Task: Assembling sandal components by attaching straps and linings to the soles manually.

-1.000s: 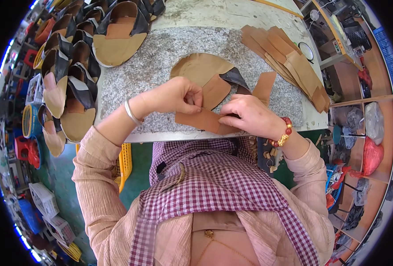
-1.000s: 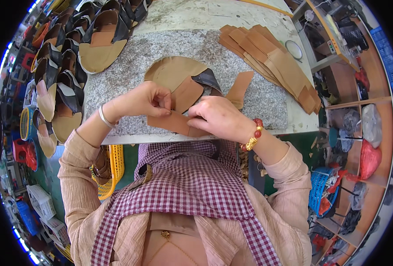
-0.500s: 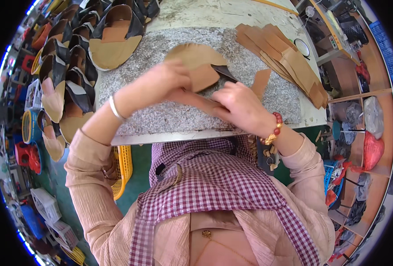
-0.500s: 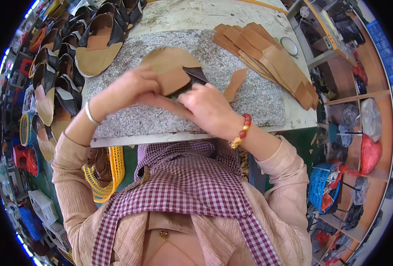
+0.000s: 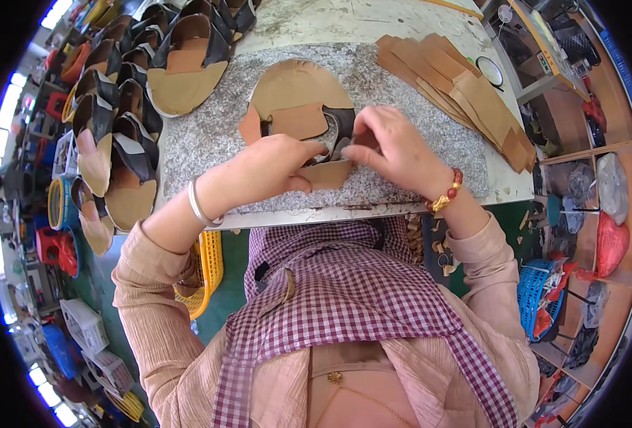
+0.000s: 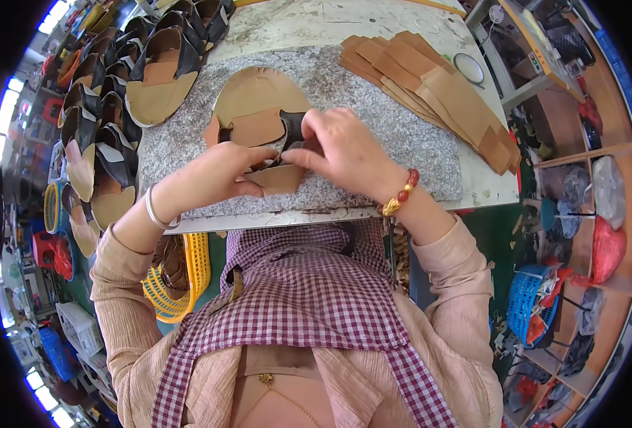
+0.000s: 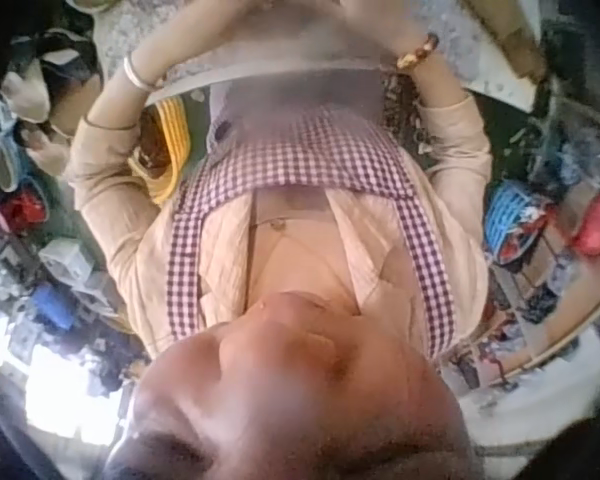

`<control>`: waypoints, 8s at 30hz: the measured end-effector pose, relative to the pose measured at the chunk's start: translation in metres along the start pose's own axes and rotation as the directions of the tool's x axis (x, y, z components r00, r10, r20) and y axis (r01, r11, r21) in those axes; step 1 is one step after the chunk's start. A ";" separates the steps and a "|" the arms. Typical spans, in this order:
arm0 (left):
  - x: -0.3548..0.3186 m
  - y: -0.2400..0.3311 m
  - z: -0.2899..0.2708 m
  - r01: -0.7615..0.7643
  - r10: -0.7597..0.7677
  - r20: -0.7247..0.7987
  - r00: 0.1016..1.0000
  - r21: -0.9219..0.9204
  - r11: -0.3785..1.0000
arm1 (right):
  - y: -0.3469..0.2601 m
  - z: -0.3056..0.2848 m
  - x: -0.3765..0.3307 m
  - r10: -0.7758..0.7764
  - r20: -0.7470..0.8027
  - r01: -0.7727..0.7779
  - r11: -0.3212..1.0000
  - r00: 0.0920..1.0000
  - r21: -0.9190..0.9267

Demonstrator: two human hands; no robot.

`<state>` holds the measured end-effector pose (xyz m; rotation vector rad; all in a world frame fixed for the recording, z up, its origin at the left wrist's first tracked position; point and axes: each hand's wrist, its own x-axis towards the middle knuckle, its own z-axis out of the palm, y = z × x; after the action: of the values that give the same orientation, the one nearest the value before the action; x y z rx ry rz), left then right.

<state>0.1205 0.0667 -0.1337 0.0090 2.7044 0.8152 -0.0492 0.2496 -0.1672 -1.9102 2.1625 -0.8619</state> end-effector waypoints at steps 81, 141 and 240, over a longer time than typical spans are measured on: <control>-0.021 0.016 0.027 -0.066 0.034 -0.126 0.991 -0.257 0.964 | -0.032 0.025 -0.017 -0.226 -0.040 0.227 0.974 0.973 0.009; -0.071 -0.001 -0.019 -0.255 0.172 -0.546 0.820 -0.080 0.964 | 0.018 0.033 0.066 0.827 -0.018 -0.328 0.243 0.562 0.913; -0.031 0.017 -0.004 -0.195 -0.330 -0.938 0.105 -0.345 0.918 | -0.063 -0.029 0.076 -0.143 -0.541 0.311 0.921 0.829 0.233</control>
<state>0.1470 0.0760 -0.1118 -1.2795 3.5328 1.8701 -0.0224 0.1848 -0.0913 -1.9557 1.8745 -1.8313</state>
